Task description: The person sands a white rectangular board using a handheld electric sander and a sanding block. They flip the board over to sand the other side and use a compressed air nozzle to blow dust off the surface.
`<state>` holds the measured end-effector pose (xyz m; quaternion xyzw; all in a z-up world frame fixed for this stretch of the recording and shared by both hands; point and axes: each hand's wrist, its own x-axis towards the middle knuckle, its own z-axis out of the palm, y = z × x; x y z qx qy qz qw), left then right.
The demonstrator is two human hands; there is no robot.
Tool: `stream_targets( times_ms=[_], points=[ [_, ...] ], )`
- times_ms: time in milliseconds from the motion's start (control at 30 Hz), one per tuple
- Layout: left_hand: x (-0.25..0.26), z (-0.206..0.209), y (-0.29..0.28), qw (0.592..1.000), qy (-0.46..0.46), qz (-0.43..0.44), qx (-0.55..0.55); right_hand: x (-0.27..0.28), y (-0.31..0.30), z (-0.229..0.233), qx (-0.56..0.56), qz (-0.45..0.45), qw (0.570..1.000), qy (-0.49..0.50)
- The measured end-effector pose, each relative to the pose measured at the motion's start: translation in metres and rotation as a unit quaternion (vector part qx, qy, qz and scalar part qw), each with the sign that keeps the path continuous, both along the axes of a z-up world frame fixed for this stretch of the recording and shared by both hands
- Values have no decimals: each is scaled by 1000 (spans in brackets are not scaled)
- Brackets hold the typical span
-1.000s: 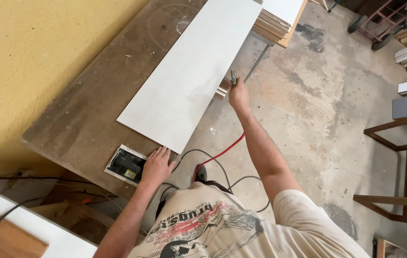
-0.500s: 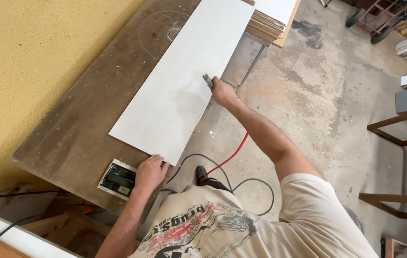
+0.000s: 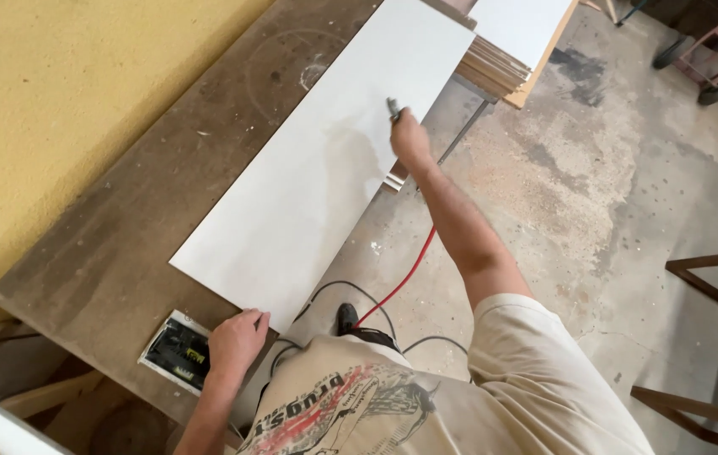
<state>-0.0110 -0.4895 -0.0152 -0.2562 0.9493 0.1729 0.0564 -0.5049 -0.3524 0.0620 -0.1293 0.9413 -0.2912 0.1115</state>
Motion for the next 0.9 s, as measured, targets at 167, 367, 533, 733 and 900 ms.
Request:
stream_targets(
  times_ms=[167,367,533,733,900],
  points=[
    [-1,59,12,994,-52,44,80,150,-47,-86,79,242,967,10],
    [6,62,1,995,-40,-22,88,154,-65,-108,89,304,943,97],
    [22,33,-7,988,-19,-99,117,121,-52,-36,57,70,990,104],
    [31,27,-27,974,13,-191,123,326,-84,-66,98,287,953,-2],
    [38,23,-57,983,7,-178,52,310,-97,-72,42,193,980,32]
  ],
)
